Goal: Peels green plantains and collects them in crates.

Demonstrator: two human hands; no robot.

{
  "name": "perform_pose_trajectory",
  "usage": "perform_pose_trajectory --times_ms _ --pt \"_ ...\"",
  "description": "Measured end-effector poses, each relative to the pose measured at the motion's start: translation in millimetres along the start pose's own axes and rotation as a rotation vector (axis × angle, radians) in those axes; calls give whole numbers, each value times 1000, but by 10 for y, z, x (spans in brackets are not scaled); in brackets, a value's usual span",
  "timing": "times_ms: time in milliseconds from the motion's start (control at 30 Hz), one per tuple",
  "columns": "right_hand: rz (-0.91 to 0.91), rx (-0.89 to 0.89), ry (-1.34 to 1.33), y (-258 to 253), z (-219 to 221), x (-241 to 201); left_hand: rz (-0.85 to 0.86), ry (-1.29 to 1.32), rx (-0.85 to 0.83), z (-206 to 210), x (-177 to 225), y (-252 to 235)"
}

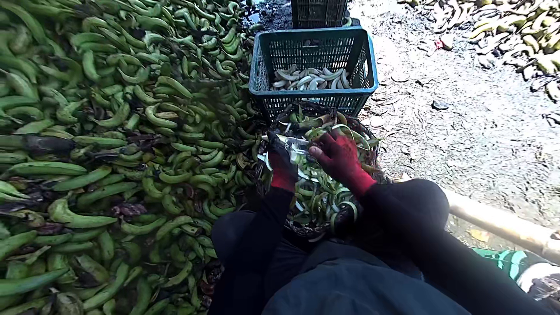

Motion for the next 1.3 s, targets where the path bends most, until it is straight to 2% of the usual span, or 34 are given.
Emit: perform_pose_trajectory --times_ms 33,100,167,200,267,400,467,567,633,700,733,800,867,967,1033,1067,1133,1200,1267,1300 --pt "-32 28 14 127 94 -50 -10 69 83 -11 44 -84" --pt "-32 31 3 190 167 -81 -20 280 128 -7 128 -125" --pt "12 -23 -46 80 107 -44 1 416 26 44 129 -66" --pt "38 -30 -57 -36 66 1 49 459 -88 67 108 -36" --pt "35 -11 -21 -167 -31 66 114 427 -286 74 115 -19" --pt "-58 20 145 -158 -121 99 103 -20 -336 -79 332 33" --pt "2 -48 104 -239 -155 135 125 -89 -432 -91 360 66" --pt "187 -166 -16 -449 -208 219 203 -131 -576 27 229 -13" --pt "208 -123 -2 -452 -164 202 216 -169 -523 46 187 -47" --pt "146 -20 30 -342 -96 130 127 -113 -423 37 201 -59" --pt "146 -10 10 -299 -77 119 96 -83 -437 44 244 -56" --pt "204 -70 -146 -335 -116 199 254 -236 -567 23 422 -9" --pt "305 -207 -335 -396 -148 310 436 -389 -604 16 442 44" --pt "359 -181 -313 -457 -196 363 500 -386 -629 -78 306 49" --pt "390 -78 -216 -471 -253 457 425 -254 -635 -101 274 66" --pt "369 -29 -158 -443 -261 477 324 -145 -593 -72 252 57" --pt "170 45 -52 -340 -186 393 69 72 -450 30 186 -69" --pt "-109 94 14 -97 14 269 -211 417 -360 63 96 -101" --pt "-328 164 62 62 175 238 -475 818 -340 111 95 -125" --pt "-382 197 77 88 217 241 -544 957 -349 124 69 -153"
Point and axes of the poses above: each hand's wrist, its own y-axis away from the middle knuckle, its own z-axis out of the palm, x = y × z, the point moved 3 cm from there along -y, towards the middle knuckle, and after that the axes turned 6 degrees about -y, right-handed, at the moved point
